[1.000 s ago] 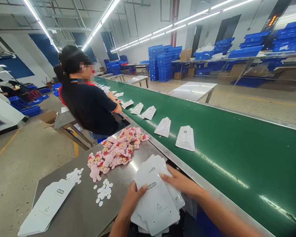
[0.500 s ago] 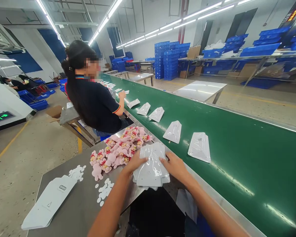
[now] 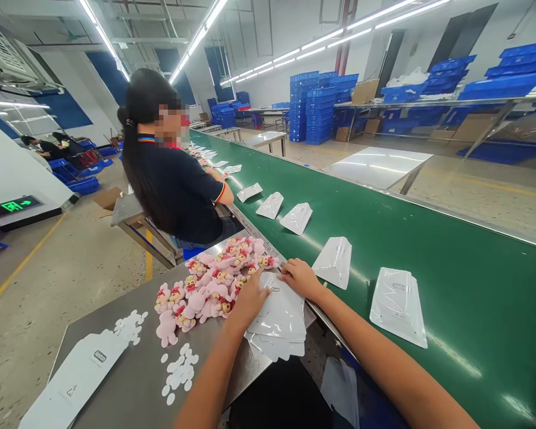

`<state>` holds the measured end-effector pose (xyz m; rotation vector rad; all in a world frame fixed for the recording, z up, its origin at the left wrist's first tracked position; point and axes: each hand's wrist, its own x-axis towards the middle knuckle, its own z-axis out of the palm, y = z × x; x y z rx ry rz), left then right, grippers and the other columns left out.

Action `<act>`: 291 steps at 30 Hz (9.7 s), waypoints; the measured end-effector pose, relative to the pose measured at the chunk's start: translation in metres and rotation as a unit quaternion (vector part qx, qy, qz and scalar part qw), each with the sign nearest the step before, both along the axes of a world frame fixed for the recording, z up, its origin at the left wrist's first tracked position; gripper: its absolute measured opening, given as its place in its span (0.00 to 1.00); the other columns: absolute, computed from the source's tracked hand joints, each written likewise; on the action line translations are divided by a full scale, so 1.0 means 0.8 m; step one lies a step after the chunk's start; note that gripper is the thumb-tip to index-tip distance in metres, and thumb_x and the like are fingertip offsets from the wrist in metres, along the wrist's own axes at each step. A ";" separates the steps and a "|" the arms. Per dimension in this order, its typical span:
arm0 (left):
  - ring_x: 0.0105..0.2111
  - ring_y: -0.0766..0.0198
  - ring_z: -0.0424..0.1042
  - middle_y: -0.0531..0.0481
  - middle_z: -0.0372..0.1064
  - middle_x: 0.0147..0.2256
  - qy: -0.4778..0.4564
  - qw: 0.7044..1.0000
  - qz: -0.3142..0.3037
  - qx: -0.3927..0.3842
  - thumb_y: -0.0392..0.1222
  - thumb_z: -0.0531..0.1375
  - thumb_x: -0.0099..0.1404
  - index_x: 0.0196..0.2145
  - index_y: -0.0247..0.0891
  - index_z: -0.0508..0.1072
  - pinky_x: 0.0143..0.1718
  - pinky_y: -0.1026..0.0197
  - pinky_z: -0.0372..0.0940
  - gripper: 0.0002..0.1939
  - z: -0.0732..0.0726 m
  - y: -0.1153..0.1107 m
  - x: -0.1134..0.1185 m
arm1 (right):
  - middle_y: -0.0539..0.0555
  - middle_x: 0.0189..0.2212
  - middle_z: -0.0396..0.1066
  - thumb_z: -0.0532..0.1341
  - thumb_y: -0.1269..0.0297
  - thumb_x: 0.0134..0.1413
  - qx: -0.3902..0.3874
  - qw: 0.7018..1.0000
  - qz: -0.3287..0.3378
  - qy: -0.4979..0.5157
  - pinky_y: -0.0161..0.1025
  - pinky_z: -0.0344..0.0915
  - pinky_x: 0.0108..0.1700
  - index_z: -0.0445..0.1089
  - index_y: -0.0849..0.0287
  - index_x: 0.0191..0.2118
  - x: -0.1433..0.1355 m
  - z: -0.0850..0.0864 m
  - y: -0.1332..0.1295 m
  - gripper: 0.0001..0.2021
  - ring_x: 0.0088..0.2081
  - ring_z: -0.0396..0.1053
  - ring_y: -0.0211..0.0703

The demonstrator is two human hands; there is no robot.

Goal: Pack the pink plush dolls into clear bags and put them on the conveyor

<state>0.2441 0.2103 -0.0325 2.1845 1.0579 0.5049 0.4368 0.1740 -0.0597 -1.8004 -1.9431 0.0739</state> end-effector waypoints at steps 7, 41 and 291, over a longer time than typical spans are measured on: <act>0.60 0.56 0.50 0.42 0.52 0.60 0.062 0.988 -0.017 0.142 0.31 0.53 0.59 0.58 0.37 0.54 0.59 0.52 0.50 0.29 -0.019 -0.005 -0.005 | 0.54 0.33 0.68 0.49 0.62 0.63 0.031 0.999 0.013 -0.013 0.37 0.53 0.39 0.69 0.59 0.36 0.001 0.000 0.000 0.13 0.36 0.61 0.41; 0.31 0.60 0.69 0.48 0.73 0.29 -0.238 0.927 0.133 -0.258 0.55 0.60 0.54 0.37 0.33 0.74 0.32 0.61 0.63 0.21 0.051 -0.036 -0.059 | 0.50 0.23 0.70 0.60 0.51 0.49 -0.137 0.974 -0.086 0.158 0.33 0.55 0.26 0.66 0.58 0.27 -0.004 0.049 0.047 0.14 0.25 0.66 0.40; 0.43 0.59 0.67 0.44 0.67 0.47 -0.243 0.967 -0.038 -0.060 0.50 0.46 0.65 0.52 0.38 0.62 0.40 0.61 0.60 0.22 0.099 -0.008 0.044 | 0.52 0.40 0.71 0.53 0.56 0.57 -0.034 0.985 0.098 0.137 0.39 0.63 0.44 0.73 0.57 0.35 0.058 0.178 -0.056 0.14 0.41 0.68 0.45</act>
